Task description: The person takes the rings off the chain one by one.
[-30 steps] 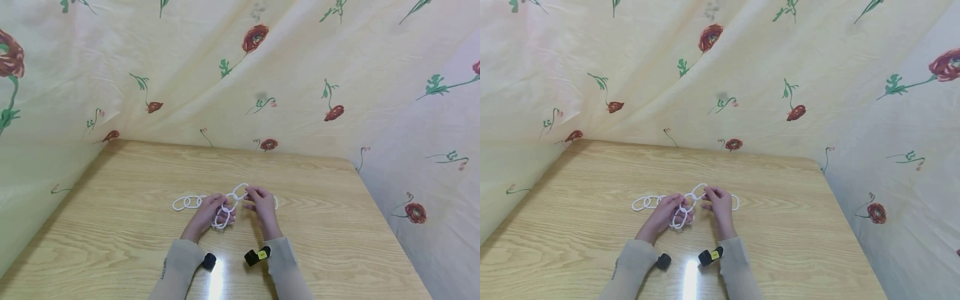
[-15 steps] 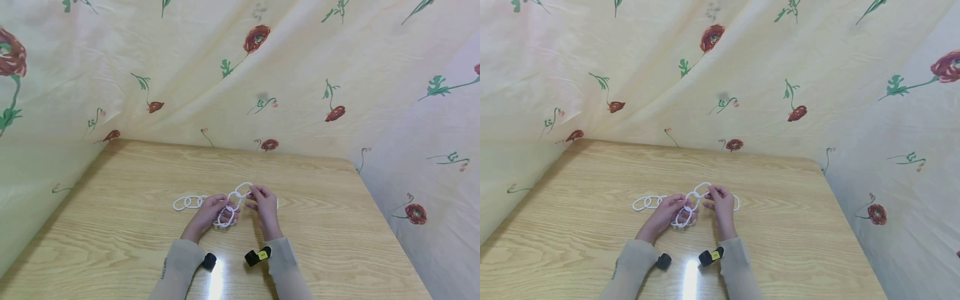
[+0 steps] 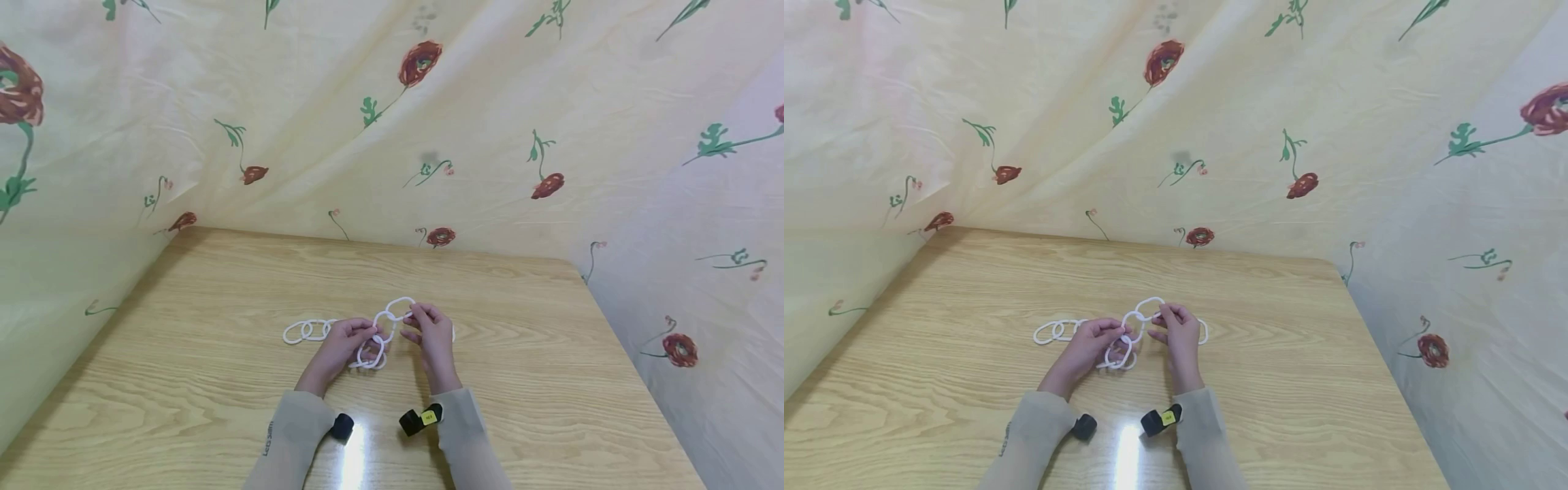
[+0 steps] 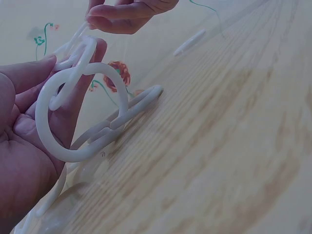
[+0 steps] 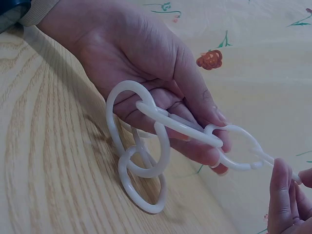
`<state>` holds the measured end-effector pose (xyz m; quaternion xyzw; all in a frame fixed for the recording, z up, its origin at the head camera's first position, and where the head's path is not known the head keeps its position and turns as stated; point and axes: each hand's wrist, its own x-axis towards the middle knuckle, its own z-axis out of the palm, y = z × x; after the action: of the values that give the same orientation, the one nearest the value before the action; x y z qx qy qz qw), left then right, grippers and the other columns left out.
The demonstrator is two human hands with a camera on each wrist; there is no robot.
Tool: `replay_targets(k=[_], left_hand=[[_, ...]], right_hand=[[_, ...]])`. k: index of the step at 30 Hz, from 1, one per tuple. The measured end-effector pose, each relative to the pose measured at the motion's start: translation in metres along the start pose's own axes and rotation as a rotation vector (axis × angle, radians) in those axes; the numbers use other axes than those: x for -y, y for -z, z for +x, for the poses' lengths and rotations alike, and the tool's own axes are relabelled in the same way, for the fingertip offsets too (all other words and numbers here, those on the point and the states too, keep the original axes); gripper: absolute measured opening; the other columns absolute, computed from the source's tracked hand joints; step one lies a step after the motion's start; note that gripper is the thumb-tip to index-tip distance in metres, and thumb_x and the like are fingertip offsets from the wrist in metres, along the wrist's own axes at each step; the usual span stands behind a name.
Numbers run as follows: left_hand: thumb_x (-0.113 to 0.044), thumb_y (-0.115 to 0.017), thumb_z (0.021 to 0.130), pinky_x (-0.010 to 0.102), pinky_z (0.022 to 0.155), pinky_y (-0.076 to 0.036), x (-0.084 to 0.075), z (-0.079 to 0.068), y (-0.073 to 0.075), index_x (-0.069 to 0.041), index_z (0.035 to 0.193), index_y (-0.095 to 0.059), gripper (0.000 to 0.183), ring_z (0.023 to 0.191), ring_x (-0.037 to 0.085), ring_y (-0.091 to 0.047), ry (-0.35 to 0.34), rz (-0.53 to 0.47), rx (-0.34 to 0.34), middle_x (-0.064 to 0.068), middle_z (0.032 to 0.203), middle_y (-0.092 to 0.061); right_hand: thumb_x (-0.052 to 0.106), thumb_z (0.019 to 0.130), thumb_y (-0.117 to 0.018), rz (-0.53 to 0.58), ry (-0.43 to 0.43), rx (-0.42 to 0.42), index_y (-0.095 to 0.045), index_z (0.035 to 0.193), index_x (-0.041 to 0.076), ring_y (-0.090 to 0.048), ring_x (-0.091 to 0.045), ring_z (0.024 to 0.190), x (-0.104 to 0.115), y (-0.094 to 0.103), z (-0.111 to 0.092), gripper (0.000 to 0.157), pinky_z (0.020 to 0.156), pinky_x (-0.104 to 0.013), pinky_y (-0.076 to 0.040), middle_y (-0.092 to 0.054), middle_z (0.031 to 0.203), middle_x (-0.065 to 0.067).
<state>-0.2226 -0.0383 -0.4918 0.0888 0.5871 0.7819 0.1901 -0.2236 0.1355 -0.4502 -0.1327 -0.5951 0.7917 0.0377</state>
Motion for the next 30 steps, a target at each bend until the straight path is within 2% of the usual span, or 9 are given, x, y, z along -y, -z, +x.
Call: replay_targets(k=[7,12,19,23,26,30], left_hand=[[-0.005,-0.052,0.098,0.021,0.066,-0.061,0.0011,0.0027,0.0007,0.023,0.119,-0.047,0.035,0.077,0.014,-0.072,-0.022,-0.042,-0.021,0.001,0.087,-0.073],[-0.004,-0.053,0.097,0.021,0.066,-0.061,0.0003,0.0034,0.0009,0.022,0.117,-0.05,0.033,0.076,0.011,-0.07,-0.038,-0.023,-0.067,0.007,0.09,-0.074],[-0.002,-0.056,0.095,0.024,0.067,-0.062,0.0003,0.0039,0.0003,0.019,0.112,-0.054,0.027,0.075,0.01,-0.069,-0.052,-0.023,-0.131,0.012,0.093,-0.074],[-0.002,-0.057,0.095,0.026,0.07,-0.062,-0.0002,0.004,0.0003,0.018,0.111,-0.055,0.026,0.076,0.01,-0.069,-0.066,-0.006,-0.162,0.024,0.101,-0.071],[-0.003,-0.056,0.095,0.028,0.072,-0.062,-0.001,0.004,0.0005,0.016,0.113,-0.056,0.026,0.078,0.011,-0.069,-0.076,0.006,-0.173,0.032,0.109,-0.066],[-0.004,-0.057,0.096,0.032,0.076,-0.062,-0.0019,0.0035,0.0006,0.016,0.114,-0.056,0.027,0.081,0.013,-0.071,-0.089,0.013,-0.169,0.033,0.113,-0.064]], right_hand=[[0.008,0.096,-0.057,-0.009,-0.02,0.013,-0.06,0.091,0.007,-0.065,-0.006,0.068,0.0001,-0.0002,-0.0011,0.007,0.055,-0.018,-0.058,-0.066,0.077,0.003],[0.007,0.094,-0.06,-0.027,-0.03,0.013,-0.061,0.09,0.007,-0.065,-0.005,0.069,-0.0001,-0.0014,-0.0006,0.004,0.056,-0.018,-0.057,-0.066,0.076,0.005],[0.006,0.094,-0.061,-0.064,-0.072,0.037,-0.061,0.099,0.0,-0.065,-0.005,0.07,-0.0026,-0.0018,0.0003,0.007,0.057,-0.017,-0.057,-0.066,0.078,0.005],[0.003,0.093,-0.06,-0.049,-0.1,0.061,-0.061,0.098,0.0,-0.066,-0.004,0.068,-0.0046,-0.0026,-0.0005,0.006,0.055,-0.016,-0.056,-0.067,0.077,0.006],[0.002,0.093,-0.06,-0.022,-0.117,0.071,-0.062,0.097,0.0,-0.066,-0.004,0.068,-0.0055,-0.0034,-0.0015,0.005,0.055,-0.016,-0.056,-0.067,0.075,0.006],[0.002,0.094,-0.059,-0.018,-0.142,0.07,-0.064,0.093,0.003,-0.066,-0.005,0.068,-0.0058,-0.0052,-0.0017,0.005,0.057,-0.017,-0.056,-0.067,0.074,0.007]])
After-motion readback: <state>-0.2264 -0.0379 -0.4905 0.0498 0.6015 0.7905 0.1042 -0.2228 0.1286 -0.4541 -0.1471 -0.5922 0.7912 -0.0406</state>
